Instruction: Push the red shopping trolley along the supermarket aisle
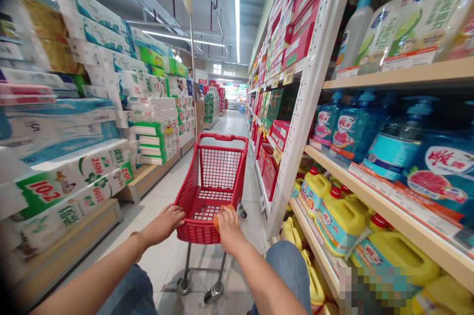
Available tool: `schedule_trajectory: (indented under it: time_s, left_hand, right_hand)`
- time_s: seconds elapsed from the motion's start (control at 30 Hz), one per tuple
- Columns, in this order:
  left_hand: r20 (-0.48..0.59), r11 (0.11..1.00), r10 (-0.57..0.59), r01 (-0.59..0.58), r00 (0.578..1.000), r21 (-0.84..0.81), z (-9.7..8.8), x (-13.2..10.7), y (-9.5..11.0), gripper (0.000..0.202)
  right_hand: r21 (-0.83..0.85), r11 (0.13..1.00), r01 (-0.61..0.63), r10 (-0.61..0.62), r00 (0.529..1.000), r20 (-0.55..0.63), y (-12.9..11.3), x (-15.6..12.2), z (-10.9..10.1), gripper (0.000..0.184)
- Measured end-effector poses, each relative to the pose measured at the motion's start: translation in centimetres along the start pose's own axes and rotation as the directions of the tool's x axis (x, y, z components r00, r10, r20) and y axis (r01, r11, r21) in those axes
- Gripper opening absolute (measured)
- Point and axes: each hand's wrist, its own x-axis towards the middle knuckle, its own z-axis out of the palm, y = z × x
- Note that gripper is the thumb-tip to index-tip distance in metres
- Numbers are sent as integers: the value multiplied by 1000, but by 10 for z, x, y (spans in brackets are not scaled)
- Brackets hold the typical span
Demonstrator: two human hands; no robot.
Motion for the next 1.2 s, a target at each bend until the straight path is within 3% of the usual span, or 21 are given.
schedule_trajectory:
  time_s: [0.2, 0.47, 0.67, 0.9, 1.07, 1.2]
  left_hand:
    - [-14, 999, -29, 29, 999, 41, 1, 1, 12, 32]
    - [-22, 996, -68, 70, 997, 64, 8, 10, 13, 27]
    - [-28, 997, -30, 32, 999, 74, 14, 21, 26, 29]
    - [-22, 997, 29, -28, 999, 73, 30, 45, 74, 31]
    - [-15, 996, 76, -75, 997, 47, 38, 57, 97, 31]
    - [-27, 983, 183, -182, 983, 21, 26, 53, 84, 36]
  right_hand:
    - [-64, 996, -69, 68, 998, -9, -18, 8, 14, 49]
    - [-37, 998, -58, 58, 998, 4, -45, 35, 25, 47]
    - [-4, 1000, -11, 11, 1000, 15, -20, 25, 5, 34]
    - [-36, 998, -49, 50, 999, 10, 23, -1, -18, 36]
    - [-35, 999, -5, 6, 1000, 24, 14, -2, -8, 35]
    - [5, 1000, 19, -19, 1000, 23, 9, -1, -7, 35]
